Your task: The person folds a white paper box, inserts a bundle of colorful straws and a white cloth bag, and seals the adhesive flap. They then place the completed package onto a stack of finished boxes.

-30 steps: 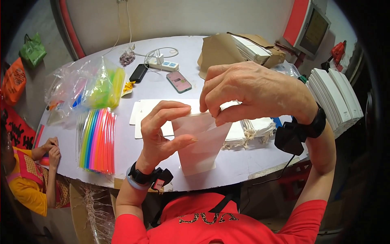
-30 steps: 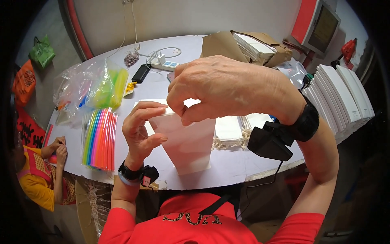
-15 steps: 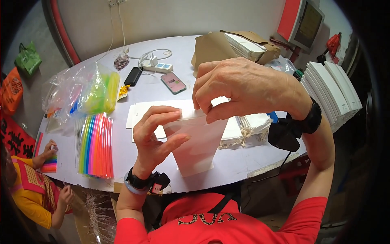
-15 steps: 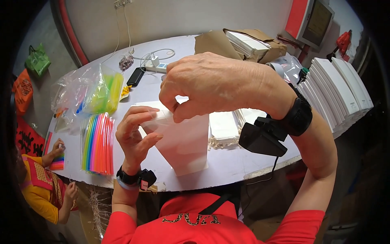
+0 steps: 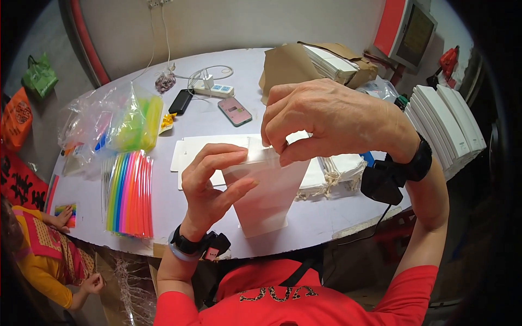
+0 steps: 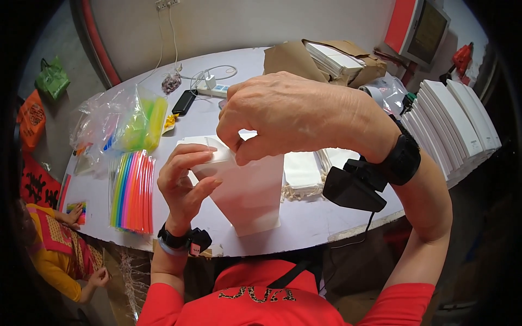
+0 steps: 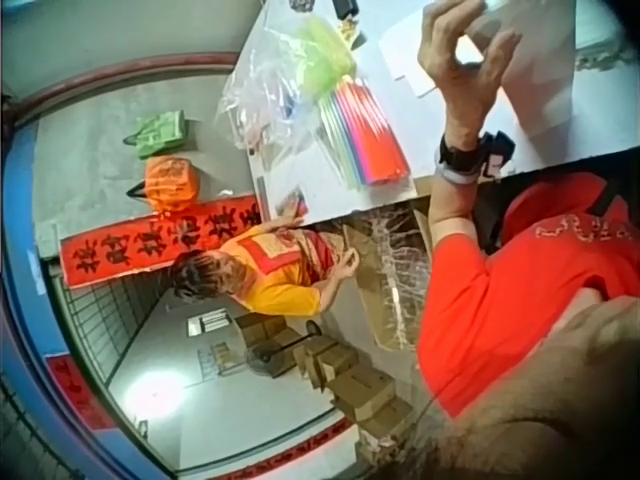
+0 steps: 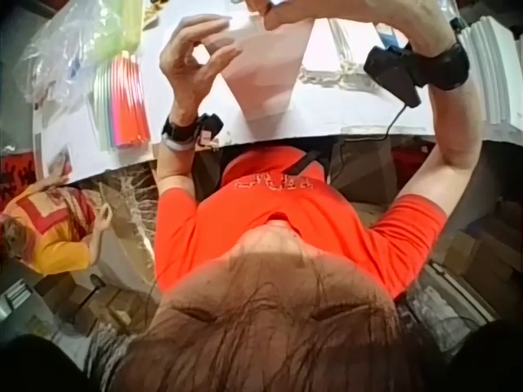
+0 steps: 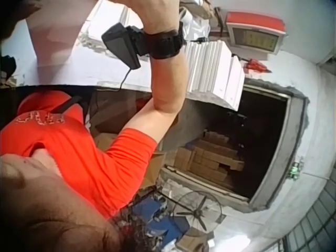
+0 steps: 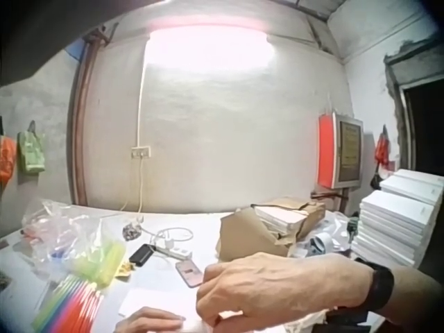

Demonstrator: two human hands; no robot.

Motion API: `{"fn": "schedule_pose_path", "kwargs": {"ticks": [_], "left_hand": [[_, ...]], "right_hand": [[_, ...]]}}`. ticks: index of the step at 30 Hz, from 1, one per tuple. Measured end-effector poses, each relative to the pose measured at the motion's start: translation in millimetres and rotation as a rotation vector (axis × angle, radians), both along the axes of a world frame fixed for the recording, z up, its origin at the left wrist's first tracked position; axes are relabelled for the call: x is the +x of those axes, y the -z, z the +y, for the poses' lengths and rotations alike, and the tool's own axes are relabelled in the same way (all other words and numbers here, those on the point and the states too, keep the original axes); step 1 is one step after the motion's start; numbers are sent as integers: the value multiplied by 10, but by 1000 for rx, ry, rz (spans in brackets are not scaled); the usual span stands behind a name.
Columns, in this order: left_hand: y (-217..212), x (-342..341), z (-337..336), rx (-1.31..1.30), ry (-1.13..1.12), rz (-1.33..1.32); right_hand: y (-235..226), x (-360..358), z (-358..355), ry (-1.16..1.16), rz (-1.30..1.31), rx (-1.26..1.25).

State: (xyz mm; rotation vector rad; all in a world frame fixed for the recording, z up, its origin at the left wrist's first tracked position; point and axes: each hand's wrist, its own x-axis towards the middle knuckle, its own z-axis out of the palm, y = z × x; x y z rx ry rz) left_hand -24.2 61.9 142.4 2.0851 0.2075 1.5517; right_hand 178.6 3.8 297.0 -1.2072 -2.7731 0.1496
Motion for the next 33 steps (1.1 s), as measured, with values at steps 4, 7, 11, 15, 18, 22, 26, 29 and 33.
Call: {"fn": "schedule_pose_path", "kwargs": {"ticks": [4,7,11,15,18,22,26,29,33], "left_hand": [[33,6,-43,-63,4,-21],[22,23,-29,-37,-8,-30],[37,17,-26,-51,-31,-18],[76,62,-45,-130,84,-161],[46,128,31,-83,119,-175],[35,163,-103,-94,103,-130],[-4,139,-90,-131,230,-104],[-35,154,-80,-163,334,-141],[-74,200,-111,-172,342,-203]], "right_hand": [[-6,-13,-31,38,-3,-20],[-35,-4,-66,-8,-8,57],[-28,-15,-44,93,-59,66],[-89,-51,-107,98,-75,56],[-244,-1,-129,27,30,174],[-339,-60,-199,-33,126,132],[-296,-87,-214,-85,149,19],[-211,-75,-138,-79,143,-37],[-120,-80,-65,-14,99,-75]]}}
